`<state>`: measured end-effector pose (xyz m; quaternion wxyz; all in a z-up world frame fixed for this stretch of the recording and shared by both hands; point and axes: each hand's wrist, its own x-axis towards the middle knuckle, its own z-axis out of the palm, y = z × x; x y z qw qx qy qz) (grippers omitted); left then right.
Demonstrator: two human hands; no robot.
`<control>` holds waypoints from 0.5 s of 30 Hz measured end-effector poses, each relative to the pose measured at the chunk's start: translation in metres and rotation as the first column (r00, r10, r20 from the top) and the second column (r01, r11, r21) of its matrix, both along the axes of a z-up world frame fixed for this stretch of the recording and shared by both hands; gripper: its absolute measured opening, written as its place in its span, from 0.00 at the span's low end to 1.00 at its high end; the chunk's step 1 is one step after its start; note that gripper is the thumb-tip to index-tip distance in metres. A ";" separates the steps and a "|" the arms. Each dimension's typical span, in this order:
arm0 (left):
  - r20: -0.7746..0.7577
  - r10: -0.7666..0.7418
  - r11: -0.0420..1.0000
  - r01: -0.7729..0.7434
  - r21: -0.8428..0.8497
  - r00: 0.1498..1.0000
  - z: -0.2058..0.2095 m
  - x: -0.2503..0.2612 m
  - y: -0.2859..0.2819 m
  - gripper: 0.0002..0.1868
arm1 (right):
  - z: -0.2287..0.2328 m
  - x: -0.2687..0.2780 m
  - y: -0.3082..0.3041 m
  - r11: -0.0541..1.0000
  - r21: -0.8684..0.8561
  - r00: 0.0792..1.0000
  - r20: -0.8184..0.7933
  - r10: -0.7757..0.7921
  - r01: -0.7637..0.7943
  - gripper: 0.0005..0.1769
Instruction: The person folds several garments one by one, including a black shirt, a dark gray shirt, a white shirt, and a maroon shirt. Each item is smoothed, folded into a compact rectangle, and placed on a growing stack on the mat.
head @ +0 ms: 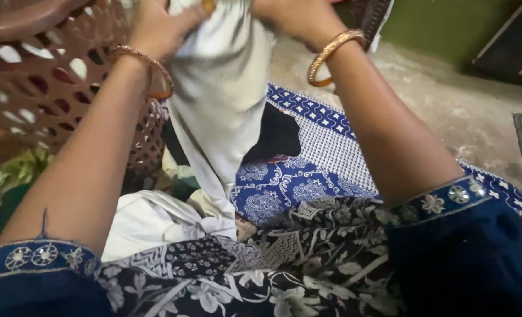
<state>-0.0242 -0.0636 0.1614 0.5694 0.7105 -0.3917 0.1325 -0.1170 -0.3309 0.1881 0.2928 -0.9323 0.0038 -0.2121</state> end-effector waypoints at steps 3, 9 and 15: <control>0.167 0.403 0.915 -0.401 -0.047 0.900 0.011 -0.017 0.001 0.18 | 0.012 -0.025 -0.004 0.940 0.284 0.980 0.111 0.164 -0.189 0.20; 0.014 -0.271 0.921 0.263 -0.288 0.962 -0.018 -0.047 -0.005 0.16 | -0.003 -0.071 0.004 0.879 0.287 0.922 0.189 0.339 -0.382 0.18; -0.251 -0.271 0.945 0.207 -0.253 0.929 -0.037 -0.066 -0.017 0.15 | -0.029 -0.091 0.014 0.796 0.481 0.929 0.160 0.333 -0.368 0.23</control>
